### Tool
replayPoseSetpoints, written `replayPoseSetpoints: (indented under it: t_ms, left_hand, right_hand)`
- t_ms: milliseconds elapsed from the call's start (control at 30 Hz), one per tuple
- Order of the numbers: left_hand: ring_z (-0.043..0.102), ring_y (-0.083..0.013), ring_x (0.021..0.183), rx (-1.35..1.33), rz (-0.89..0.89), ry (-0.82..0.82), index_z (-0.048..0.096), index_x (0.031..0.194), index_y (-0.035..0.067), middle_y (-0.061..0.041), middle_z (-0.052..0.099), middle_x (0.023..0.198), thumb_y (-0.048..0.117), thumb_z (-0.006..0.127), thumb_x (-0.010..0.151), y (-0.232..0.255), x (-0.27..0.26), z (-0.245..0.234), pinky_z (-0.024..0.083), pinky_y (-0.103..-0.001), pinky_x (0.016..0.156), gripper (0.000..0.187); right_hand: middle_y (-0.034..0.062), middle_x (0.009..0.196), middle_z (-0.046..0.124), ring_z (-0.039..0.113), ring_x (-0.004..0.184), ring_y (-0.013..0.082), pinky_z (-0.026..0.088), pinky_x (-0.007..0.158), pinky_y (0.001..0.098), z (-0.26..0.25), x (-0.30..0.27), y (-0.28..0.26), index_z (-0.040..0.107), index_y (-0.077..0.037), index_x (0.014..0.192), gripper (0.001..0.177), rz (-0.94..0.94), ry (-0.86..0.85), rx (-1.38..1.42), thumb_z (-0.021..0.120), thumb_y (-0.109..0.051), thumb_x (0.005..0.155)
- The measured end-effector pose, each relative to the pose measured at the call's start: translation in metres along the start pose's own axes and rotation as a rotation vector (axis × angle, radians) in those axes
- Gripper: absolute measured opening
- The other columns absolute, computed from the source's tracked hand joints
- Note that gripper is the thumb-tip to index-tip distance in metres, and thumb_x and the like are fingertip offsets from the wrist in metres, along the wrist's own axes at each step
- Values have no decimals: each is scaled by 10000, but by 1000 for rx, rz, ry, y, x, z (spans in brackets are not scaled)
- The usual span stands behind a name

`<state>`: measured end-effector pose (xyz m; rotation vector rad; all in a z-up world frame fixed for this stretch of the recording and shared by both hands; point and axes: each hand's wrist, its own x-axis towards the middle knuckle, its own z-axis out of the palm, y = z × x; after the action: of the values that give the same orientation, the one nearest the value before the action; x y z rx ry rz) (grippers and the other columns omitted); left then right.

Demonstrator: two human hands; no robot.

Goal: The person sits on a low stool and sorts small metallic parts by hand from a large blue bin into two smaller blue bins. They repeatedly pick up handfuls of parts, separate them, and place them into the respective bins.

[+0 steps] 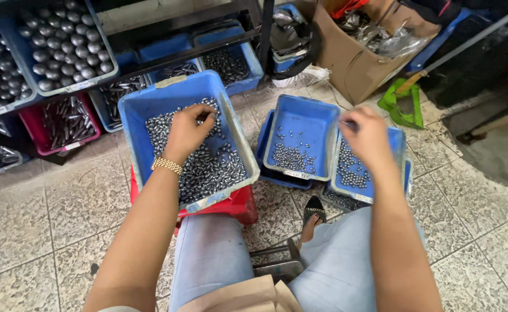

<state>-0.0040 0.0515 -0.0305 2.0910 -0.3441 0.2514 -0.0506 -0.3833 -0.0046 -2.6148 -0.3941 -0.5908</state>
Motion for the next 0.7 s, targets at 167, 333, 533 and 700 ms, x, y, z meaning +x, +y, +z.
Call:
replayPoseSetpoints:
  t_ms: [167, 333, 533, 700]
  left_hand:
    - [735, -313, 895, 31, -2, 2, 778, 1050, 68, -137, 758, 933, 61, 674, 940, 1, 1, 4, 582, -426, 791, 152]
    - [734, -305, 892, 34, -36, -6, 784, 1057, 63, -135, 757, 930, 65, 661, 952, 9, -1, 1, 584, -413, 805, 161]
    - [739, -313, 917, 24, -32, -8, 777, 1054, 75, -126, 760, 926, 96, 698, 935, 4, -1, 0, 576, -421, 840, 144]
    - [742, -306, 925, 88, -79, 6, 759, 1033, 92, -102, 766, 910, 150, 759, 885, -8, 0, -1, 573, -428, 838, 160]
  right_hand:
    - [85, 937, 704, 721, 906, 348, 557, 869, 433, 5, -52, 122, 791, -173, 961, 124, 254, -96, -227, 823, -169, 842]
    - [103, 1069, 689, 730, 858, 316, 568, 834, 420, -2, -59, 120, 798, -164, 1087, 233, 385, -24, -188, 814, -162, 854]
    - [162, 1119, 670, 719, 878, 355, 563, 764, 387, 12, -32, 9, 782, -114, 1081, 211, 270, 85, 181, 784, -51, 880]
    - [78, 1075, 723, 733, 981, 306, 578, 858, 381, 46, -1, -107, 798, -165, 1002, 215, 61, -16, 467, 748, -23, 849]
